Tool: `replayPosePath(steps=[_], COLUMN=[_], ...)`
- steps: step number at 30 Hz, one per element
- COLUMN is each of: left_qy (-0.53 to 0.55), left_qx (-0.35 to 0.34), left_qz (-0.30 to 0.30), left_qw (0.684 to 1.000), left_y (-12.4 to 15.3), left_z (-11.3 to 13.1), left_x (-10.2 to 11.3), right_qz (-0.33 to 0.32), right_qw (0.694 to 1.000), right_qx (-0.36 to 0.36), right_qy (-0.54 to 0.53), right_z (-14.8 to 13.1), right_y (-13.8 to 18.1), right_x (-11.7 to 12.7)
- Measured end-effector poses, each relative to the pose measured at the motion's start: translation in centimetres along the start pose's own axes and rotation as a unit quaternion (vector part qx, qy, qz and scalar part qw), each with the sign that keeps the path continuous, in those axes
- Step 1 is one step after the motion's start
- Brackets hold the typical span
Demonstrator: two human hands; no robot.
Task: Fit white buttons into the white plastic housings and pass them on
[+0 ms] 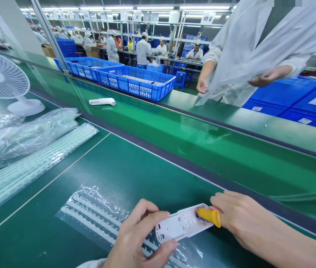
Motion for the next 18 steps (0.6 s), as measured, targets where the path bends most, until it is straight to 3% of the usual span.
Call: replayPosePath(steps=[11,18], left_qy=[0.003,-0.004], left_qx=[0.009,-0.024], left_qz=[-0.017,0.002], left_qw=[1.0,1.0], left_y=[0.3,0.2], left_z=[-0.4,0.1], left_x=[-0.2,-0.2], right_qz=[0.007,-0.054], right_qw=[0.999,0.993], right_qx=[0.023,-0.014], right_qy=[-0.025,-0.103], right_z=[-0.1,-0.4], right_y=[-0.5,-1.5], right_x=[1.0,1.0])
Point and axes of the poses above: each hand's wrist, its own y-axis away from the middle knuckle, its own x-axis out of the back of the hand, z = x × y, the point moved 2 cm from there along -y, towards the middle knuckle, and after that the axes turned 1 degree about x, right-handed, at the moved point
